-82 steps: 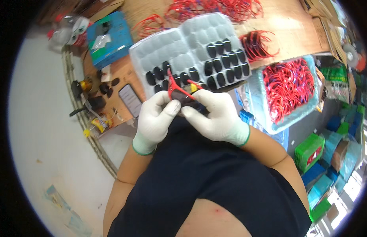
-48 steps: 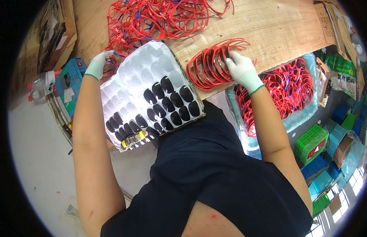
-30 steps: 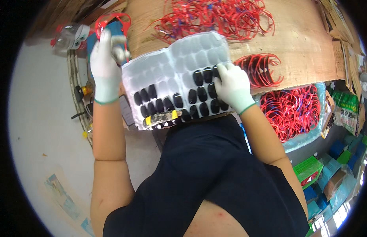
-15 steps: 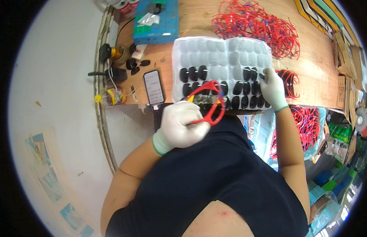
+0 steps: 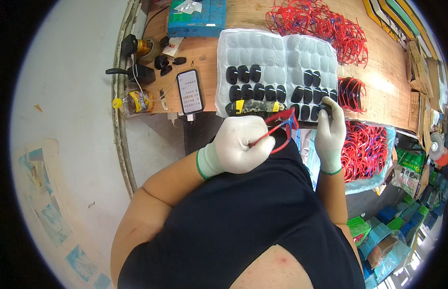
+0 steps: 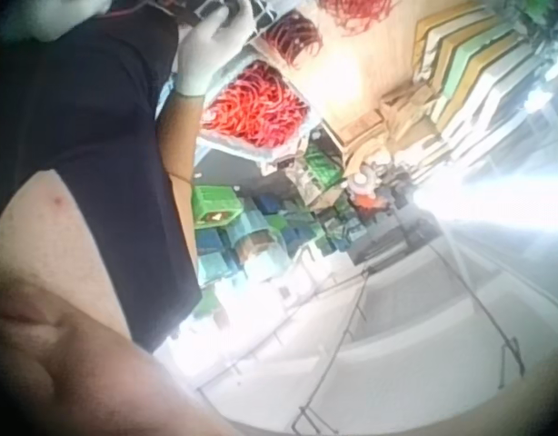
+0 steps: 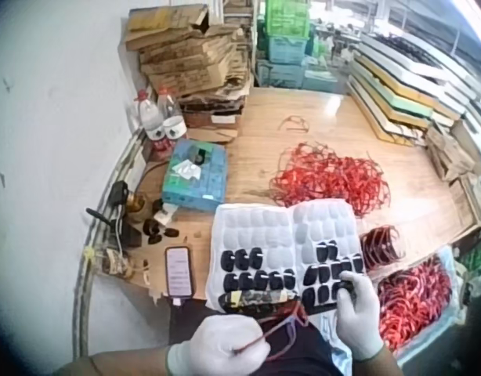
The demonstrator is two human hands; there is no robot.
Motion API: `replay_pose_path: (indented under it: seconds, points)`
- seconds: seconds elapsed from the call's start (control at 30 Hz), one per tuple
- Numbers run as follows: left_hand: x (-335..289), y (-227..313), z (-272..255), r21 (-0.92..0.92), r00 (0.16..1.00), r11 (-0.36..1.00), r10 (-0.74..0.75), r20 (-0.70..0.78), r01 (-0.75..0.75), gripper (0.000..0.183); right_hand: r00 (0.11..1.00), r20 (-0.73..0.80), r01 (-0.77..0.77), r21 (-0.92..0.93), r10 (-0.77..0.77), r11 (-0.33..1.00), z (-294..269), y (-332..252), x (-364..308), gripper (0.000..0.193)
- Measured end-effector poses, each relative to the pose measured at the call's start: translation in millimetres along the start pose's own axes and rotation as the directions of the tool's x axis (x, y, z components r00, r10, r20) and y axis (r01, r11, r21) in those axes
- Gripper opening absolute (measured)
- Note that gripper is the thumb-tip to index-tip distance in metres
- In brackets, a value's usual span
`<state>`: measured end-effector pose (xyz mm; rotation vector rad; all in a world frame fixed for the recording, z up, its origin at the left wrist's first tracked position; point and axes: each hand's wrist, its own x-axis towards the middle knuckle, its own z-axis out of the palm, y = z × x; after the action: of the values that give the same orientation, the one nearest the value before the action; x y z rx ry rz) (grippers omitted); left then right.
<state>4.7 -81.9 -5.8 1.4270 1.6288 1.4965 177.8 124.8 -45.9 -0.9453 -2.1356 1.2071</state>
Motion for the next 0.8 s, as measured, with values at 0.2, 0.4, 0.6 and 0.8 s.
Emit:
replay_pose_path:
  seconds: [0.2, 0.4, 0.6, 0.8]
  points:
    - [22, 12, 33, -0.434, 0.925, 0.830, -0.380, 0.021, 0.350, 0.035, 0.994, 0.035, -0.112, 0.252, 0.106, 0.961, -21, 1, 5, 0.049]
    - [45, 16, 56, -0.739, 0.845, 0.557, -0.534, 0.032, 0.380, 0.069, 0.972, 0.180, -0.212, 0.408, 0.149, 0.888, -51, -7, 10, 0.061]
    - [50, 6, 85, -0.711, 0.843, 0.587, -0.538, 0.013, 0.386, 0.032, 0.886, 0.461, -0.405, 0.712, 0.053, 0.573, -74, -18, 22, 0.025]
    - [61, 29, 95, -0.200, 0.891, 0.868, -0.438, 0.122, 0.454, 0.022, 0.850, 0.511, -0.448, 0.569, 0.131, 0.690, -74, -28, 20, 0.030]
